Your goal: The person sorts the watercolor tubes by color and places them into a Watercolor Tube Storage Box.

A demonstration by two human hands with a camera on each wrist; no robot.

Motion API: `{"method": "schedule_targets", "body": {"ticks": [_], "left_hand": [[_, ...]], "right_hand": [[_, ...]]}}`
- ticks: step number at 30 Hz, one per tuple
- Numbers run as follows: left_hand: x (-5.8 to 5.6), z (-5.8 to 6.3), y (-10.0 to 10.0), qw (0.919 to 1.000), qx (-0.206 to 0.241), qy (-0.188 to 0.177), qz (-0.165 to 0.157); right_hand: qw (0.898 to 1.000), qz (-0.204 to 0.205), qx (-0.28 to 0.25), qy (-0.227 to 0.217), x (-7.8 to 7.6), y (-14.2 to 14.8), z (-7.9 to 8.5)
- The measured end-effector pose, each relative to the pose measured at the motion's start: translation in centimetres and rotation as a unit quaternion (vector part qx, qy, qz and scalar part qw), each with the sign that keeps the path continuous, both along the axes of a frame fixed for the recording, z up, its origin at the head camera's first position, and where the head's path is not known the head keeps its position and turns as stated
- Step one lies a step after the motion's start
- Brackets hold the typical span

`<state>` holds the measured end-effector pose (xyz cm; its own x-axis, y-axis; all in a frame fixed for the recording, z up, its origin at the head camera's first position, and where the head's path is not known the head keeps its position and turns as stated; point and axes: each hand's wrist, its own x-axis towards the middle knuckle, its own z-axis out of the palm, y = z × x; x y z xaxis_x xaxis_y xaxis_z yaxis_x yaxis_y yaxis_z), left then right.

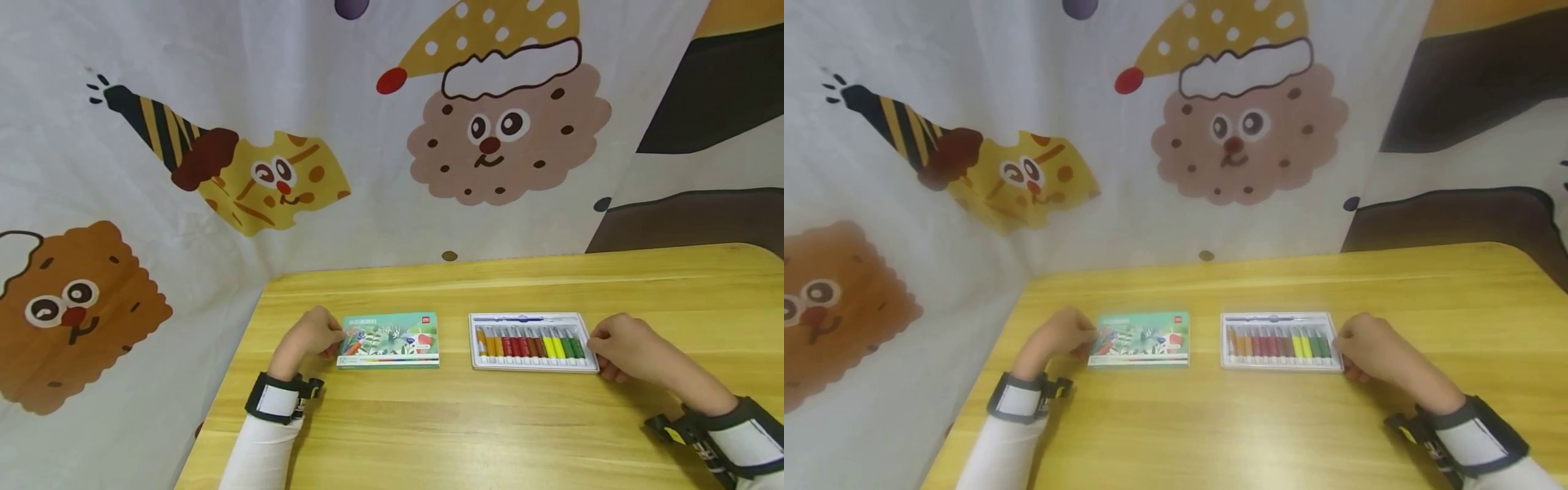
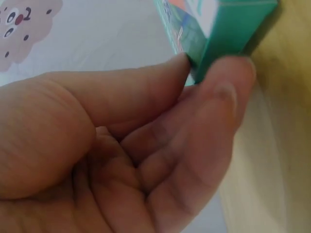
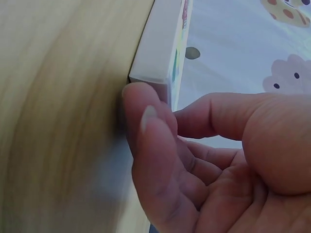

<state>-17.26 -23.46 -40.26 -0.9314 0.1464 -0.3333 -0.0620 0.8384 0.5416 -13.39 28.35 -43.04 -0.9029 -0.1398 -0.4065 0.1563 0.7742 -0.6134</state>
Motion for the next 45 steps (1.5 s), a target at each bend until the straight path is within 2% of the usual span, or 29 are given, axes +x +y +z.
{"method": "schedule_targets", "body": {"ticks": [5, 10, 17, 28, 45], "left_hand": [[0.1, -0.1, 0.9, 0.9995, 0.022, -0.018, -0.014], [0.1, -0.4, 1.7, 0.9988, 0.032, -0.036, -0.004], [0.3, -0.7, 2.5, 0.9984, 0.045, -0.032, -0.012], [0.5, -0.9, 3.1, 0.9969, 0.069, -0.037, 0.000], [0.4, -1.3, 3.7, 0.9963, 0.077, -0.039, -0.006]], "right_hand": [[1.000, 0.001, -0.002, 0.015, 0.3, -0.4, 0.0], [1.000, 0.005, -0.003, 0.027, 0.4, -0.8, -0.2], [0.999, 0.009, -0.006, 0.032, 0.4, -1.2, -0.3], [0.999, 0.017, -0.004, 0.028, 0.4, -1.5, -0.3], [0.997, 0.050, 0.002, 0.051, 0.3, -1.2, -0.5]]}}
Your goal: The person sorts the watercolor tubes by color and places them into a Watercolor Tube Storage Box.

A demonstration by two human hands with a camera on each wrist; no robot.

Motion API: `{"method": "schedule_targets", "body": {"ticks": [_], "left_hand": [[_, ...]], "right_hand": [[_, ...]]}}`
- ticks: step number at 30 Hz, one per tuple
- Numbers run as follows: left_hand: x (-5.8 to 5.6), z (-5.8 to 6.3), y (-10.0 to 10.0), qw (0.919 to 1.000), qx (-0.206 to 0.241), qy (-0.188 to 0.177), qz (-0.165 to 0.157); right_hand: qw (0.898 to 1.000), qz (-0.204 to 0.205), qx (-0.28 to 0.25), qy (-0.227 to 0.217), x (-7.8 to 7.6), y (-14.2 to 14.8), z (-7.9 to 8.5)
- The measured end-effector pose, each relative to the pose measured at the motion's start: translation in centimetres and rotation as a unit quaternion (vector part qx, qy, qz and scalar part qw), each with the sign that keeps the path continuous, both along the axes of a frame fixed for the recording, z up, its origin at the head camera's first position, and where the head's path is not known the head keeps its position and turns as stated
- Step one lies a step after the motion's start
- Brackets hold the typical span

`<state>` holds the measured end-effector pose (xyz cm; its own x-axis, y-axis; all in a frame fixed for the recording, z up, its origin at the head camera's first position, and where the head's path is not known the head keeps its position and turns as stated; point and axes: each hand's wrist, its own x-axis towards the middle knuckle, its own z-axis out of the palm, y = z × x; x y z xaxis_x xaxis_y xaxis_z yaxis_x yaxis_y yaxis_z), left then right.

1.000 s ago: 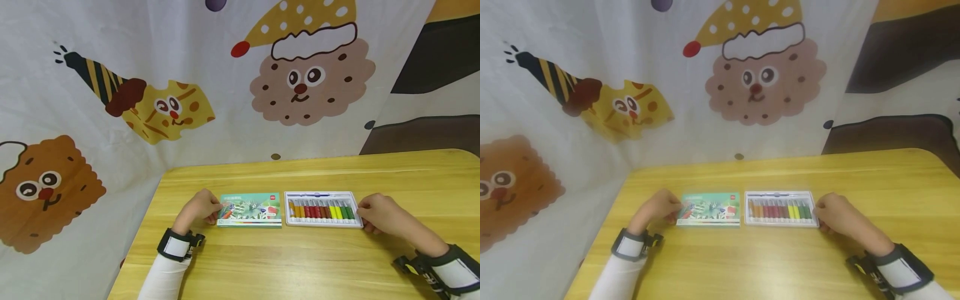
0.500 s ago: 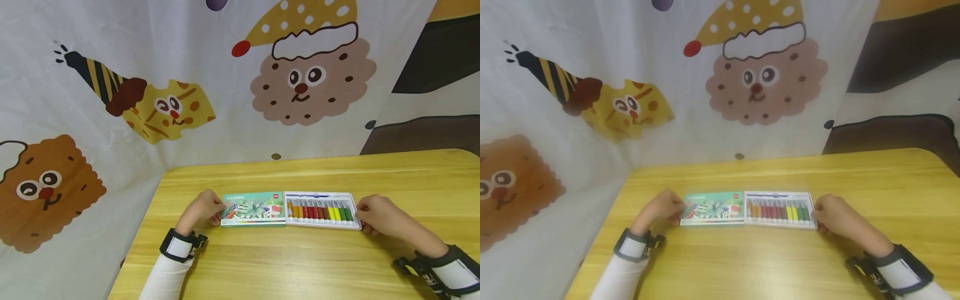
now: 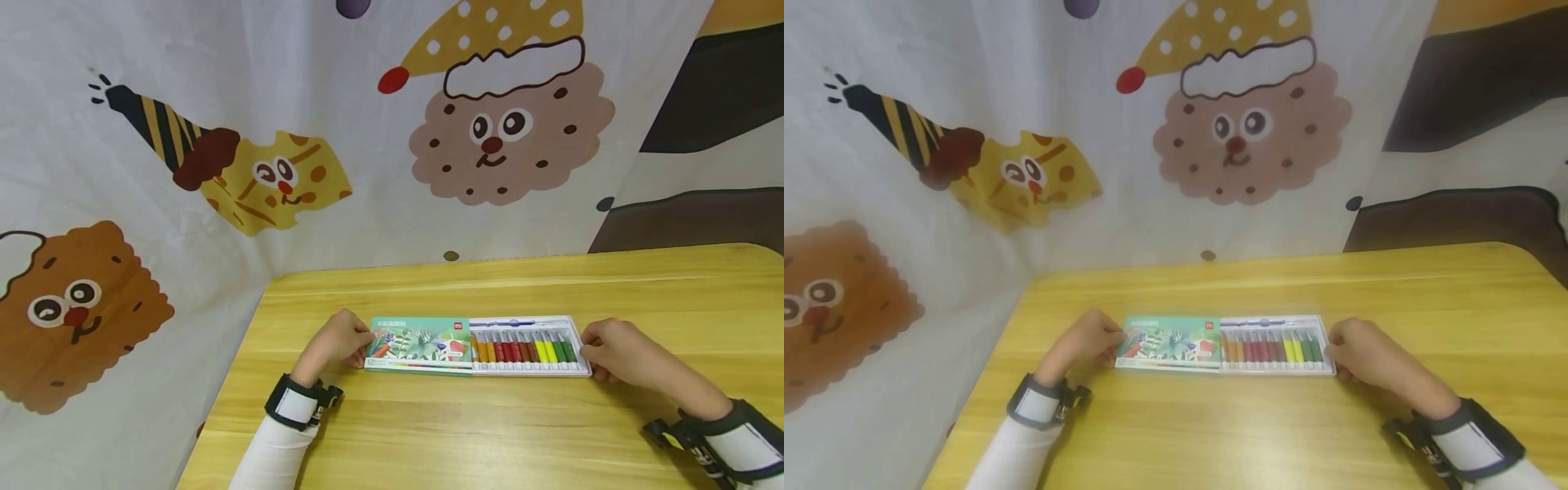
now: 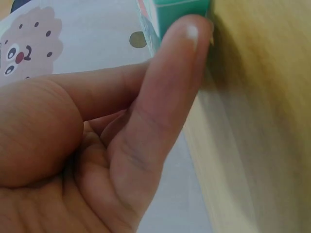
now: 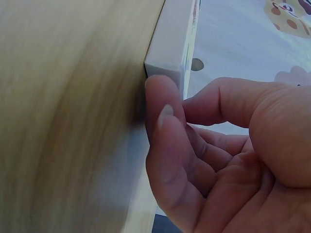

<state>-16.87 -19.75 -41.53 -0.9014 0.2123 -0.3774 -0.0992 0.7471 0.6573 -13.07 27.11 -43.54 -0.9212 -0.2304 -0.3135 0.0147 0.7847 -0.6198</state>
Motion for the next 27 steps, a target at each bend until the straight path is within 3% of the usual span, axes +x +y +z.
{"method": "schedule_targets", "body": {"ticks": [27], "left_hand": [[0.9, -0.1, 2.1, 0.9987, 0.016, 0.027, -0.039]], "right_hand": [[1.000, 0.006, -0.013, 0.009, 0.3, -1.0, -0.2]]}}
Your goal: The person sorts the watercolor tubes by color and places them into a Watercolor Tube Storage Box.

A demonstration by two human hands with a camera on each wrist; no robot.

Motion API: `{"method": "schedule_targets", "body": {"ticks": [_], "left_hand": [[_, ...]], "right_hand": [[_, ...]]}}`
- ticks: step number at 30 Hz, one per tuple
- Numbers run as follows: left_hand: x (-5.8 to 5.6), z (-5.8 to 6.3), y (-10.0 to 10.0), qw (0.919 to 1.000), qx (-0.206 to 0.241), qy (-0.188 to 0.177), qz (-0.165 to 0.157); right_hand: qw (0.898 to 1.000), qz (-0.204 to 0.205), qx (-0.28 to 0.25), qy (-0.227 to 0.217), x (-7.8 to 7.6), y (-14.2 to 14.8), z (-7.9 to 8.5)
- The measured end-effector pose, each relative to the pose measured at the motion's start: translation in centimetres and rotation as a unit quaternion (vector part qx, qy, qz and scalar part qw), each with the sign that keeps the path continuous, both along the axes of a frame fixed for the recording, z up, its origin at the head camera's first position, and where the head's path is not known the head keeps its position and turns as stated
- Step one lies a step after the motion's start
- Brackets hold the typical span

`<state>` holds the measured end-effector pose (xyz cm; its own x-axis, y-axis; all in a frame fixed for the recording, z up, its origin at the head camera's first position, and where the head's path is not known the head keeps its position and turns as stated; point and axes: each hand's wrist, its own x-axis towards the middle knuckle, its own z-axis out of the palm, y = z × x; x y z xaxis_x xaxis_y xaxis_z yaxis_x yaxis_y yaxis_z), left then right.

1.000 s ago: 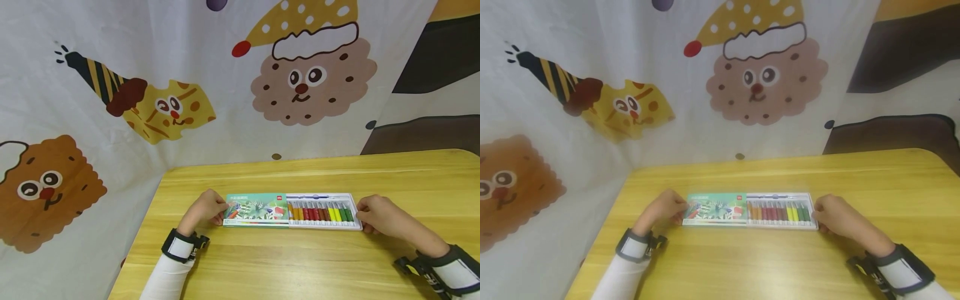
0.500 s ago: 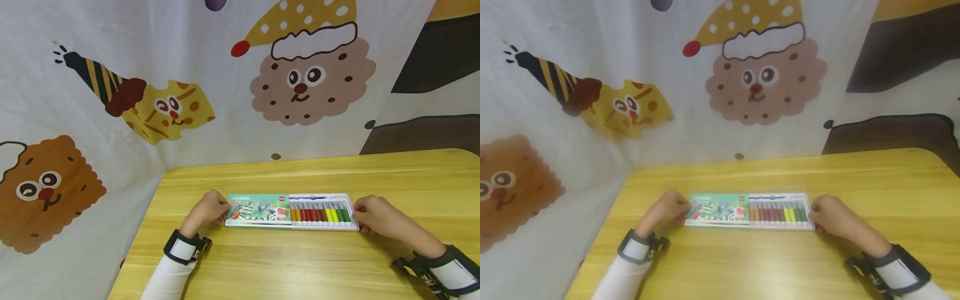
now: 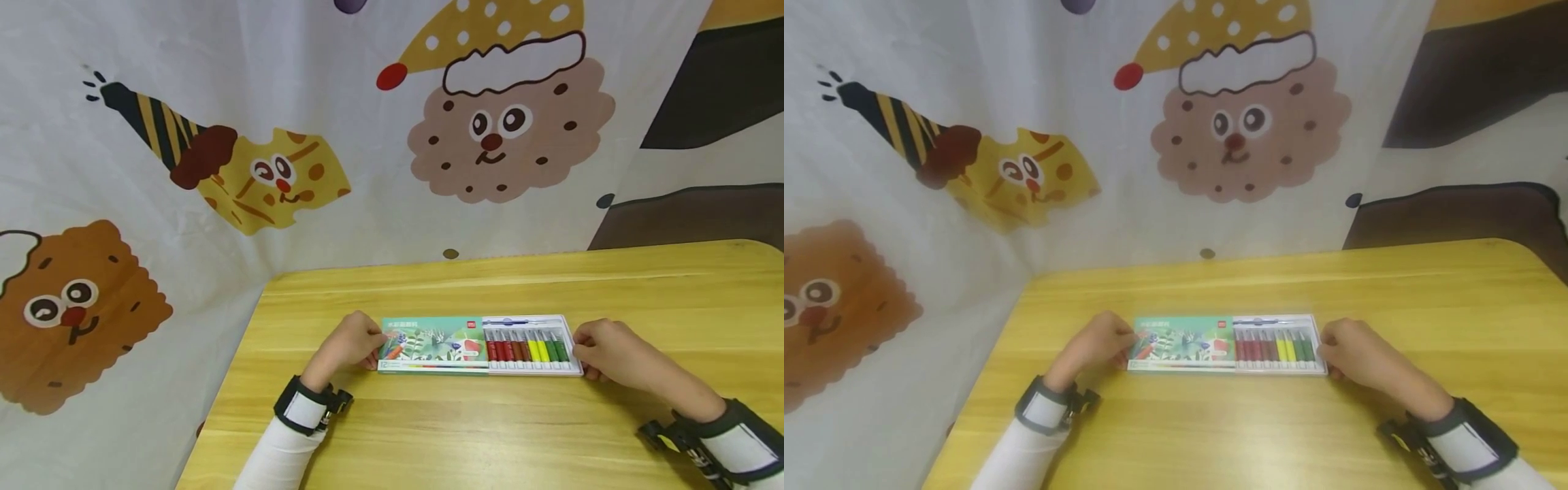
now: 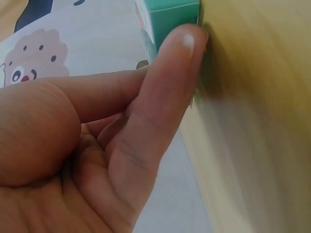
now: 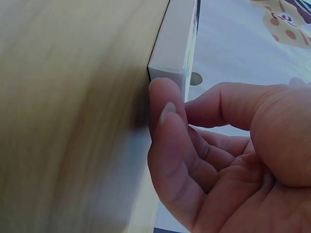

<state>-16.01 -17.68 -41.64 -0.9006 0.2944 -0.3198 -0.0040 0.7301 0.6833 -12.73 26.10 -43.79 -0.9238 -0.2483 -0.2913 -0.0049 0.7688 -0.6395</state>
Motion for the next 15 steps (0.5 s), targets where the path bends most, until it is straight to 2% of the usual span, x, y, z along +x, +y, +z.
{"method": "schedule_targets", "body": {"ticks": [10, 15], "left_hand": [[0.19, -0.16, 0.58, 0.9999, 0.016, -0.003, -0.001], [0.26, -0.29, 0.97, 0.9999, 0.009, -0.005, 0.000]], "right_hand": [[1.000, 0.001, -0.009, 0.008, 0.12, -0.44, 0.14], [1.000, 0.000, -0.008, 0.014, 0.19, -0.61, 0.20]]}}
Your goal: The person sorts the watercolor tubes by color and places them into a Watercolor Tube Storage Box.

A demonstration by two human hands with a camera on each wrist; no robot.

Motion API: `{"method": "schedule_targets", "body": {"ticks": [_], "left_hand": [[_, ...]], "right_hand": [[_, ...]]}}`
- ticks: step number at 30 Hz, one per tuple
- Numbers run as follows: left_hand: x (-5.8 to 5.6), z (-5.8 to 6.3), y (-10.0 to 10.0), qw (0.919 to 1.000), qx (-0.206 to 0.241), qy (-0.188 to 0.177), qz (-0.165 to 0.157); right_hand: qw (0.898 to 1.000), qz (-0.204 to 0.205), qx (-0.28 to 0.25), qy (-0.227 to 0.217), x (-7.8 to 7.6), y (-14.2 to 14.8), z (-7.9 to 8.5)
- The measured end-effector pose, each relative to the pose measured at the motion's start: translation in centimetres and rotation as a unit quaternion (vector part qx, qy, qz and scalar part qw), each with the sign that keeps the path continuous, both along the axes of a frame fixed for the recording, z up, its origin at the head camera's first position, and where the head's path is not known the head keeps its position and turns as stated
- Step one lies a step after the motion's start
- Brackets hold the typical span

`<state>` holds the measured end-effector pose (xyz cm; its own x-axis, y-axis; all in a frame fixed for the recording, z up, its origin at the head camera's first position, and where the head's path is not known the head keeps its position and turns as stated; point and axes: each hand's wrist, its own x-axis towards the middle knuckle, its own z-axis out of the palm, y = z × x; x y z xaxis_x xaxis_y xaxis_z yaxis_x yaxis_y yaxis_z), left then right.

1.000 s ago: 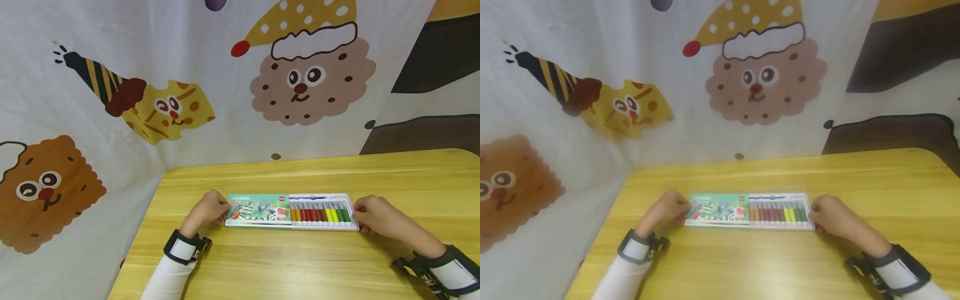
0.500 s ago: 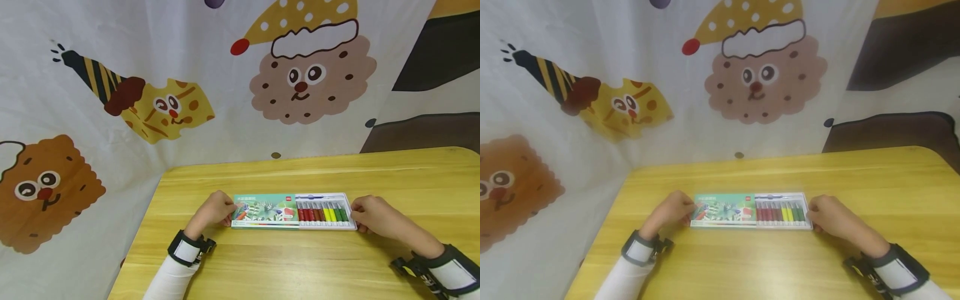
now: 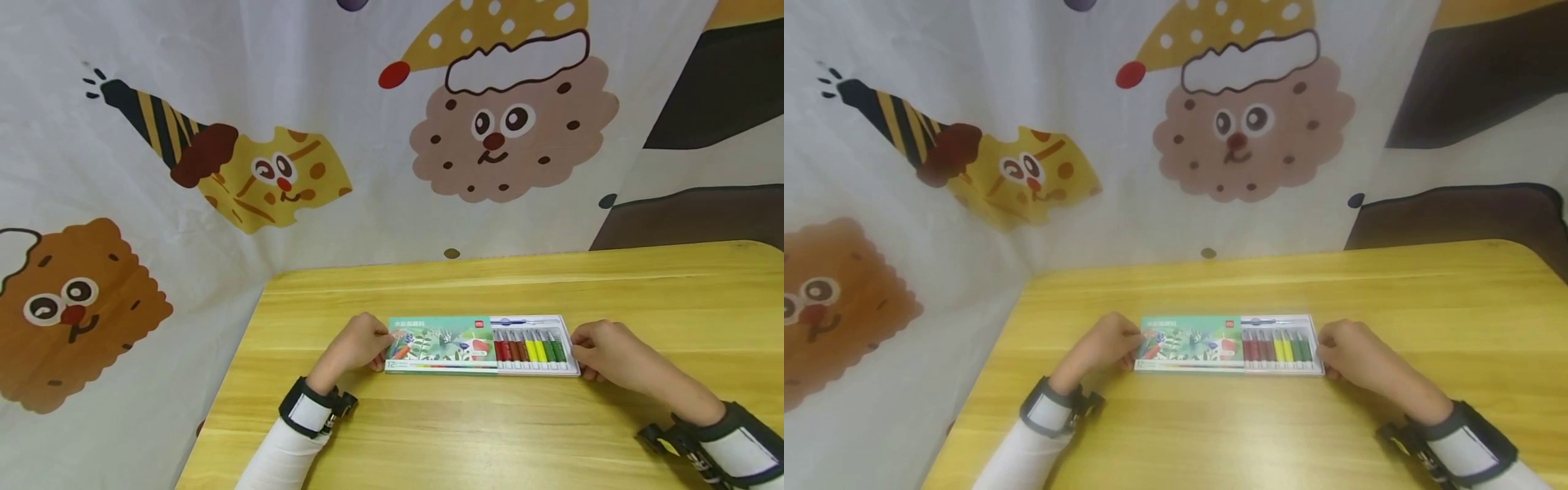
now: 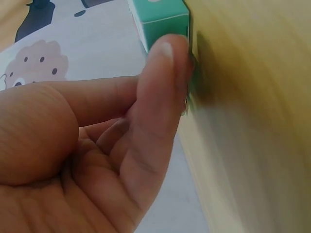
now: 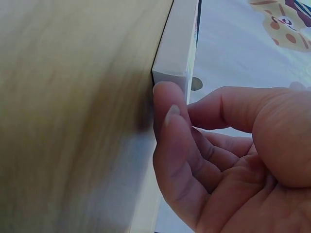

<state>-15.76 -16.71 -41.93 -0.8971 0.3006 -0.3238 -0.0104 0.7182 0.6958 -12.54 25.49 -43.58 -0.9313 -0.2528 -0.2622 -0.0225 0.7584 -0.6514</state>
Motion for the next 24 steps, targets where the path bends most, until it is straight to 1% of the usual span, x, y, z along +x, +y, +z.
{"method": "schedule_targets", "body": {"ticks": [7, 20, 24], "left_hand": [[0.12, -0.01, 0.36, 1.0000, -0.004, 0.005, -0.005], [0.25, -0.15, 0.78, 0.9998, 0.010, 0.011, -0.012], [0.35, -0.20, 1.01, 0.9999, 0.013, 0.006, -0.009]], "right_hand": [[1.000, 0.002, 0.004, 0.003, 0.02, -0.06, 0.00], [1.000, 0.004, -0.001, 0.005, 0.12, -0.24, -0.14], [1.000, 0.007, -0.007, 0.006, 0.24, -0.43, -0.12]]}}
